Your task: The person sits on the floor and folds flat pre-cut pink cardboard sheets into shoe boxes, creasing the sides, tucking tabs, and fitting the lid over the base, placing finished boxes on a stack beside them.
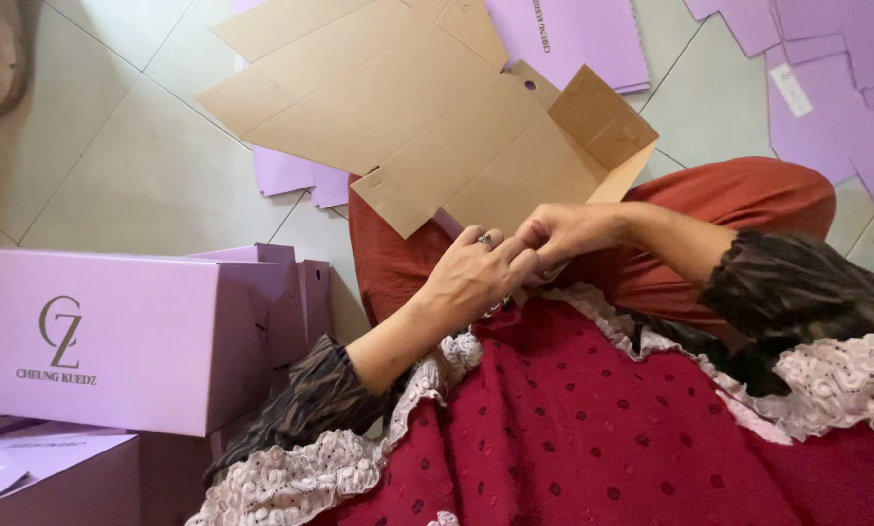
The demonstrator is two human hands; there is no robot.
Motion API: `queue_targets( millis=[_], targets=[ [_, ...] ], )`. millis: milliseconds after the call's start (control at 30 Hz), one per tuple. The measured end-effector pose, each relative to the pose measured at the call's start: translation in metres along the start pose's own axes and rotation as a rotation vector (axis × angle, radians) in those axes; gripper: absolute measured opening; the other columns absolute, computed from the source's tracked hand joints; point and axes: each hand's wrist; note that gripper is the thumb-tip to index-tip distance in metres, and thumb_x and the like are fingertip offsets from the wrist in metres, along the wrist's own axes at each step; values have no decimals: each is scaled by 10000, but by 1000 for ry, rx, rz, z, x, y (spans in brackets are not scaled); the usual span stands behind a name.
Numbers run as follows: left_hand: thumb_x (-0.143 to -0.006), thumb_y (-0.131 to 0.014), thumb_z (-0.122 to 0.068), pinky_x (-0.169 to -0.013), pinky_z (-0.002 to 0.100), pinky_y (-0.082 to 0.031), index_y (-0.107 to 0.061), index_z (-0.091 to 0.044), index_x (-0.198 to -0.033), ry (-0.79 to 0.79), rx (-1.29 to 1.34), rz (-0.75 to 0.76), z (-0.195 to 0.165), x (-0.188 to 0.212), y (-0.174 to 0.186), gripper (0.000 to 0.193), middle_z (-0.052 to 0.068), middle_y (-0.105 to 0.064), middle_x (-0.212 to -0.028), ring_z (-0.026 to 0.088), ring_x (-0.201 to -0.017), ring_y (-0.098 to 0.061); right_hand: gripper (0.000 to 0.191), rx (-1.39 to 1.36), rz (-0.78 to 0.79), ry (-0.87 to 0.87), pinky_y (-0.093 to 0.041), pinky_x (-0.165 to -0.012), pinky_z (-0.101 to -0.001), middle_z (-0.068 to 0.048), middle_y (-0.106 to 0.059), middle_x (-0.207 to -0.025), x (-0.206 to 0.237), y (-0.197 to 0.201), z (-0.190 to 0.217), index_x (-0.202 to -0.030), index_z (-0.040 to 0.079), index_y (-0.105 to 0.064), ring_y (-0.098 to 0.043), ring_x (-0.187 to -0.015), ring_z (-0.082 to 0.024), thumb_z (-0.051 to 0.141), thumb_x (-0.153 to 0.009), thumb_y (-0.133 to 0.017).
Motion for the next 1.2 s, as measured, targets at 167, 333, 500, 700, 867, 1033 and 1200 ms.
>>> queue_targets(
  millis=[167,333,500,700,867,1033,1200],
  targets=[
    [-913,-585,-163,-960,429,-452,-567,-109,-974,-5,87,-56,-4,15,2,84,46,-599,-946,234,-910,-619,117,58,-196,140,-488,-597,-246,34,-668,-767,-7,-29,-21,-899,-3,-702,-569,-695,-42,112,-891,-682],
    [-906,-573,-129,-1152,526,-375,-550,-106,-950,51,59,-59,-8,22,4,54,54,-578,-918,239,-941,-620,157,367,-413,238,-507,-597,-301,-39,-666,-707,-14,-41,-29,-868,4,-657,-581,-674,-86,160,-881,-677],
    [-877,-589,-125,-1176,551,-345,-555,-101,-935,75,105,-55,-4,29,7,72,58,-565,-891,249,-924,-616,224,527,-481,294,-502,-602,-342,-124,-642,-704,-23,-43,-28,-886,-5,-602,-602,-649,-157,207,-879,-672],
    [-899,-611,-153,-1170,534,-376,-570,-128,-926,6,17,-31,7,27,8,55,35,-550,-853,225,-871,-609,160,203,-261,256,-529,-659,-282,-20,-666,-796,-28,-40,-26,-971,12,-642,-607,-734,-91,167,-946,-613],
    [-904,-609,-161,-1170,532,-379,-569,-139,-919,12,43,-14,8,26,13,48,21,-536,-823,213,-868,-612,140,-98,-75,118,-536,-720,-227,34,-680,-876,-21,-27,-18,-993,6,-688,-616,-805,-44,136,-946,-668],
    [-892,-623,-171,-1162,543,-372,-571,-138,-925,24,60,-8,6,27,16,70,19,-536,-801,218,-861,-613,109,-189,-168,56,-501,-644,-233,12,-668,-801,-21,-34,-20,-913,-3,-688,-594,-720,-57,106,-914,-701],
    [-847,-647,-176,-1158,535,-367,-569,-95,-953,43,69,0,6,28,14,154,33,-544,-816,238,-875,-612,48,-86,-397,228,-507,-603,-247,-1,-647,-727,-29,-52,-31,-843,6,-633,-586,-672,-67,35,-877,-617]
  ],
)
Point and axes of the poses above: each hand's wrist, its own x-axis away from the middle knuckle, its own y-axis out of the back of the hand, z = x × y
